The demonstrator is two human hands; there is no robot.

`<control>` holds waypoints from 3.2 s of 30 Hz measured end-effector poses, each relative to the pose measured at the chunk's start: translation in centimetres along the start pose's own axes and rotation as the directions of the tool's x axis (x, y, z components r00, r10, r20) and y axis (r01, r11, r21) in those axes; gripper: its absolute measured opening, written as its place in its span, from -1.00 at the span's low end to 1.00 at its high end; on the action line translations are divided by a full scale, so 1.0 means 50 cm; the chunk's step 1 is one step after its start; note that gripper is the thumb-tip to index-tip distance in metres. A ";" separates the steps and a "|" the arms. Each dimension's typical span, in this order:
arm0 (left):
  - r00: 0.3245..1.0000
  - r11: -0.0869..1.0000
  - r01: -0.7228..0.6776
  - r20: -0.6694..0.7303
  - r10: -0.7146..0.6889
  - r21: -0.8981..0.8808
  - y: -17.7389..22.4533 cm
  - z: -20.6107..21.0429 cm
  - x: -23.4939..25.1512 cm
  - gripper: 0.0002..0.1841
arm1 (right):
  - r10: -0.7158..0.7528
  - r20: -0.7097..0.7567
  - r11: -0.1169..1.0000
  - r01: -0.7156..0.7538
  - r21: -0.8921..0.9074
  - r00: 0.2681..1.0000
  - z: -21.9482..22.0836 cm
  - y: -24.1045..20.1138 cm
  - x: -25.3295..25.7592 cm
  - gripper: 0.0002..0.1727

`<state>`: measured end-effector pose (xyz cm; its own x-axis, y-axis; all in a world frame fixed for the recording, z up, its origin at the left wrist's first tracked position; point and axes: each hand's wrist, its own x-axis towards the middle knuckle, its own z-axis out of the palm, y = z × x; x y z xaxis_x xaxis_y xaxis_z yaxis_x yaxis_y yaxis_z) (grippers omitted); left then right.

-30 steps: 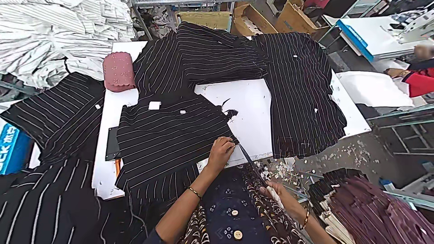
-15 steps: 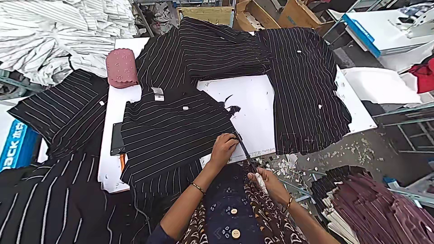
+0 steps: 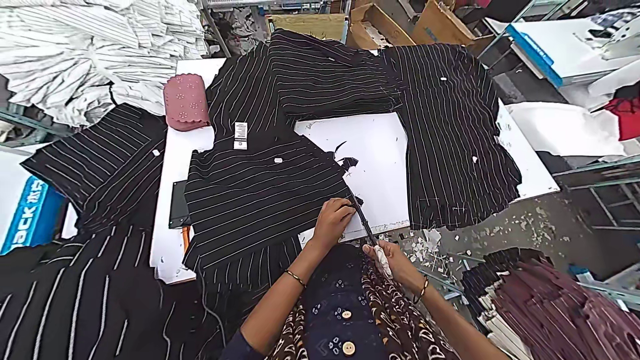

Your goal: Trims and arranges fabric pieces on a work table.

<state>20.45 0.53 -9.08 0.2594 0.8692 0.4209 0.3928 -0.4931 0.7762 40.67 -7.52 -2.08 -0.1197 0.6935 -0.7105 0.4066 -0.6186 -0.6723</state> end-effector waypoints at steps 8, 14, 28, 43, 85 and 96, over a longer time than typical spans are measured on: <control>1.000 1.000 0.013 0.008 -0.013 0.007 0.002 0.003 0.002 -0.88 | -0.017 -0.067 0.996 0.023 0.082 0.998 -0.006 -0.027 0.001 -0.73; 0.990 0.987 -0.012 0.140 -0.011 0.159 0.010 -0.064 -0.009 -0.72 | -0.245 -0.316 0.851 0.047 -0.522 0.917 -0.102 -0.138 0.093 -0.61; 0.451 0.444 0.883 -0.538 -0.712 0.152 -0.016 -0.458 -0.177 -0.26 | -0.878 0.110 0.366 0.801 -0.473 0.466 0.110 -0.184 0.152 -0.63; 0.485 0.727 0.407 -0.543 -0.686 -0.553 0.148 -0.464 0.198 -0.82 | -0.655 0.410 0.503 0.772 -0.390 0.634 0.141 -0.284 0.172 -0.28; 0.948 0.816 -0.001 0.259 -0.183 0.578 -0.011 -0.061 -0.036 0.27 | -0.873 0.075 0.387 0.777 -0.496 0.483 -0.018 -0.057 0.205 -0.69; 0.579 0.639 0.675 0.802 -0.149 -0.368 0.154 0.051 0.068 -0.51 | -0.631 -0.666 0.765 0.178 -0.619 0.397 -0.243 0.028 0.080 -0.65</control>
<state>26.59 -0.39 -2.84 0.7989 0.5476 -0.2486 0.1014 0.2848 0.9532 51.74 -1.11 -3.33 0.2993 0.9118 0.2810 0.8500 -0.1211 -0.5126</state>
